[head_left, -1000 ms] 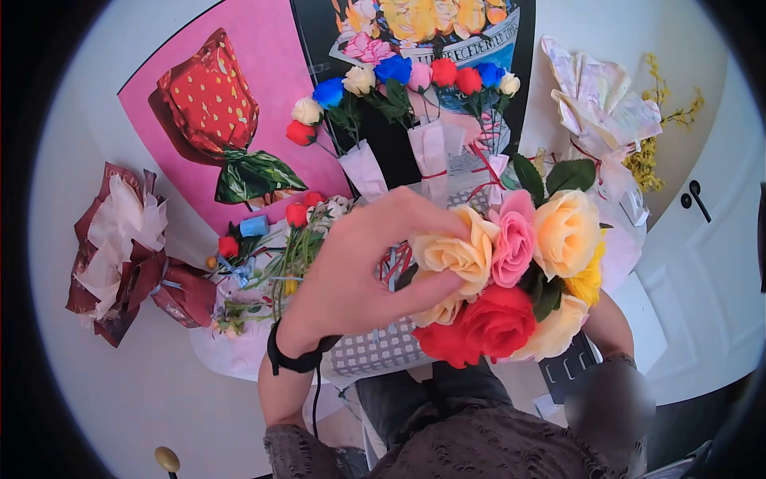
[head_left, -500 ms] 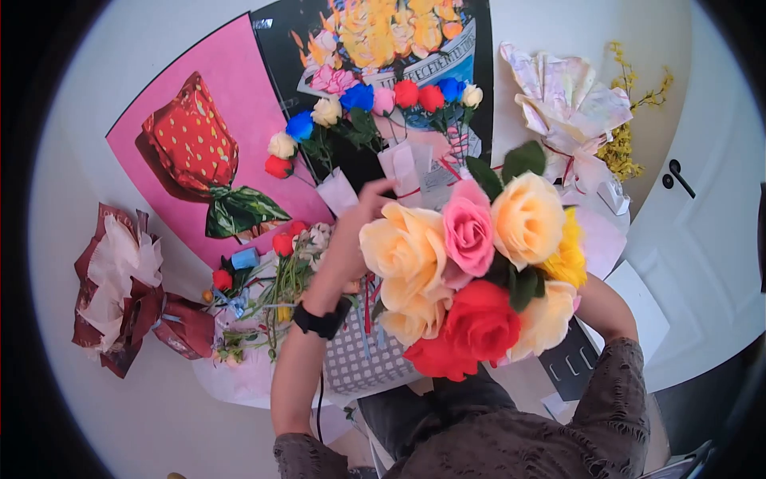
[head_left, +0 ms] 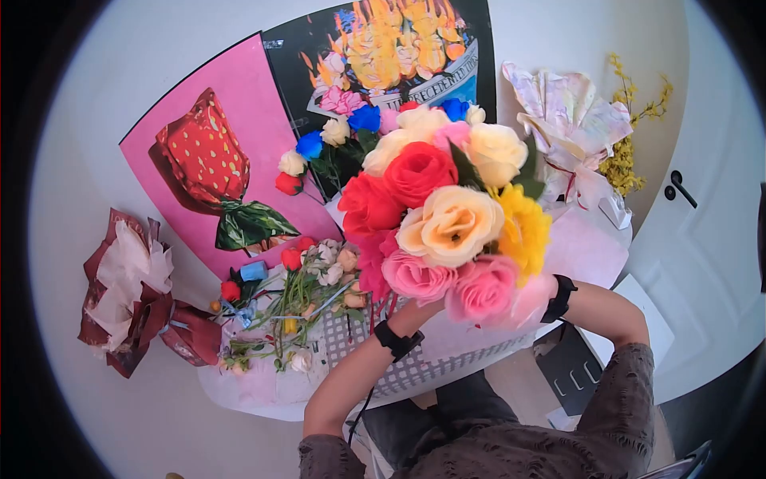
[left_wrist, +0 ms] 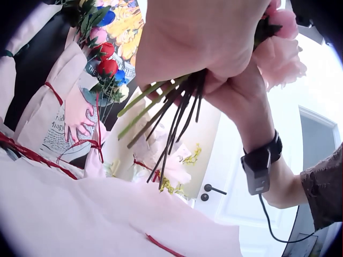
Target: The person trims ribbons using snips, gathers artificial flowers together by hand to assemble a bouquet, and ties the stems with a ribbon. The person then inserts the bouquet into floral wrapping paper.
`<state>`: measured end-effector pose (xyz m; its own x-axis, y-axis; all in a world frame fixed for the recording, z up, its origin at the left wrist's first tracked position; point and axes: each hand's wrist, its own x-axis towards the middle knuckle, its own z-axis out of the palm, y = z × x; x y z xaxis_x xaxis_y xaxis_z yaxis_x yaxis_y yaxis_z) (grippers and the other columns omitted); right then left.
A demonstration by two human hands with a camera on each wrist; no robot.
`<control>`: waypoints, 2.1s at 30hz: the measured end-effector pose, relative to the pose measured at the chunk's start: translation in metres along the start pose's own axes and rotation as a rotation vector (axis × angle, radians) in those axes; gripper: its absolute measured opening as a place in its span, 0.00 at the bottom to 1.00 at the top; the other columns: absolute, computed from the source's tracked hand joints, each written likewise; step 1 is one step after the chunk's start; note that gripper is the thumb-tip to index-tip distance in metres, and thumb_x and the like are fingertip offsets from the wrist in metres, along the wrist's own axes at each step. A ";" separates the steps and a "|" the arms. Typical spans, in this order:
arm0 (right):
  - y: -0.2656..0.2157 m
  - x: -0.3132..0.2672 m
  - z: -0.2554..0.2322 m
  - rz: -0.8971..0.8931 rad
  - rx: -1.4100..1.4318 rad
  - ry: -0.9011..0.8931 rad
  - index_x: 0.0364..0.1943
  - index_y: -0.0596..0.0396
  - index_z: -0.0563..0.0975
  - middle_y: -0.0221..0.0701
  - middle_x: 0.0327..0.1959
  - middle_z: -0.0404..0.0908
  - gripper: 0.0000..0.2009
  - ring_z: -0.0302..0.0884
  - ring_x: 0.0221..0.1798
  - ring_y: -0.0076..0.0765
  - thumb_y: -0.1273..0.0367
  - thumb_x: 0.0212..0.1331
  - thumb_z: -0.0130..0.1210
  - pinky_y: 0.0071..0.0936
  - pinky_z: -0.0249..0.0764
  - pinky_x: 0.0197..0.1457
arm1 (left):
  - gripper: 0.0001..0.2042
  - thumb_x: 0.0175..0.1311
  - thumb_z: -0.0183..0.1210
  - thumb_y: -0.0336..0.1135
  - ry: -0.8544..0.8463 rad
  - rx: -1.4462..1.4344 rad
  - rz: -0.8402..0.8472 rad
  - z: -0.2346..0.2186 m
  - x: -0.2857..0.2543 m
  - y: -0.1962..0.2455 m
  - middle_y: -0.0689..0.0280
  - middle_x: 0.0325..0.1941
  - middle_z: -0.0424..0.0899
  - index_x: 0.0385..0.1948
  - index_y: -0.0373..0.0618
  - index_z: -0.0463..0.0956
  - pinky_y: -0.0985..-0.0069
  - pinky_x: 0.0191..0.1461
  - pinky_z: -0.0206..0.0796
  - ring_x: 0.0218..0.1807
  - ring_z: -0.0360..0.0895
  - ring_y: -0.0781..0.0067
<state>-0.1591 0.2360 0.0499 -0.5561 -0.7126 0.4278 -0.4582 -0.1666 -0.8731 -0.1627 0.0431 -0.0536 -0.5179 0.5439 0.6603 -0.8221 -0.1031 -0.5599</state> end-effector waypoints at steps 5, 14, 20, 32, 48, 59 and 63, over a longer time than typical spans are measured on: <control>-0.017 0.024 0.015 0.008 0.043 -0.064 0.55 0.56 0.70 0.37 0.57 0.72 0.26 0.68 0.60 0.38 0.63 0.52 0.63 0.33 0.64 0.62 | 0.24 0.59 0.60 0.35 0.331 1.174 0.181 0.031 -0.042 -0.046 0.61 0.62 0.68 0.58 0.44 0.66 0.72 0.68 0.54 0.64 0.64 0.67; -0.081 0.018 0.052 -0.278 -0.626 0.335 0.50 0.56 0.71 0.39 0.51 0.74 0.25 0.73 0.51 0.50 0.66 0.46 0.67 0.37 0.71 0.53 | 0.23 0.59 0.60 0.35 0.414 1.513 0.365 0.024 -0.051 -0.062 0.61 0.62 0.68 0.56 0.44 0.67 0.72 0.67 0.56 0.64 0.64 0.65; -0.015 -0.001 0.077 -0.237 0.367 0.378 0.53 0.52 0.71 0.27 0.51 0.75 0.20 0.73 0.51 0.29 0.70 0.55 0.61 0.28 0.70 0.57 | 0.22 0.59 0.60 0.36 0.498 1.729 0.490 0.014 -0.071 -0.085 0.61 0.62 0.68 0.55 0.43 0.68 0.71 0.66 0.57 0.64 0.65 0.64; 0.002 -0.005 0.073 -0.198 0.326 0.379 0.54 0.52 0.70 0.27 0.52 0.74 0.21 0.72 0.52 0.29 0.70 0.56 0.61 0.28 0.69 0.57 | 0.20 0.59 0.60 0.36 0.654 2.157 0.700 0.014 -0.072 -0.100 0.60 0.61 0.69 0.53 0.42 0.71 0.70 0.65 0.59 0.64 0.66 0.62; 0.016 -0.005 0.066 -0.154 0.266 0.374 0.56 0.52 0.68 0.28 0.53 0.73 0.23 0.71 0.54 0.29 0.69 0.56 0.61 0.28 0.69 0.58 | 0.20 0.61 0.53 0.19 0.447 2.545 1.050 0.037 0.011 -0.218 0.63 0.56 0.68 0.56 0.39 0.63 0.84 0.43 0.70 0.46 0.76 0.79; 0.020 -0.006 0.062 -0.130 0.224 0.378 0.57 0.51 0.67 0.28 0.53 0.73 0.24 0.71 0.54 0.30 0.68 0.56 0.61 0.28 0.68 0.59 | 0.06 0.61 0.55 0.19 0.492 2.374 1.275 0.065 0.015 -0.226 0.70 0.37 0.77 0.38 0.37 0.71 0.88 0.32 0.66 0.32 0.77 0.86; 0.022 -0.007 0.061 -0.118 0.211 0.381 0.57 0.51 0.67 0.29 0.54 0.73 0.24 0.71 0.55 0.30 0.68 0.56 0.60 0.28 0.68 0.59 | 0.11 0.58 0.53 0.16 0.520 2.339 1.078 0.065 0.015 -0.227 0.68 0.42 0.79 0.42 0.37 0.71 0.87 0.39 0.69 0.36 0.77 0.85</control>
<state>-0.1226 0.1955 0.0134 -0.7422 -0.3856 0.5481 -0.4039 -0.3953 -0.8250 0.0012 0.0203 0.1159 -0.8922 -0.2101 0.3999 0.4501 -0.3394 0.8260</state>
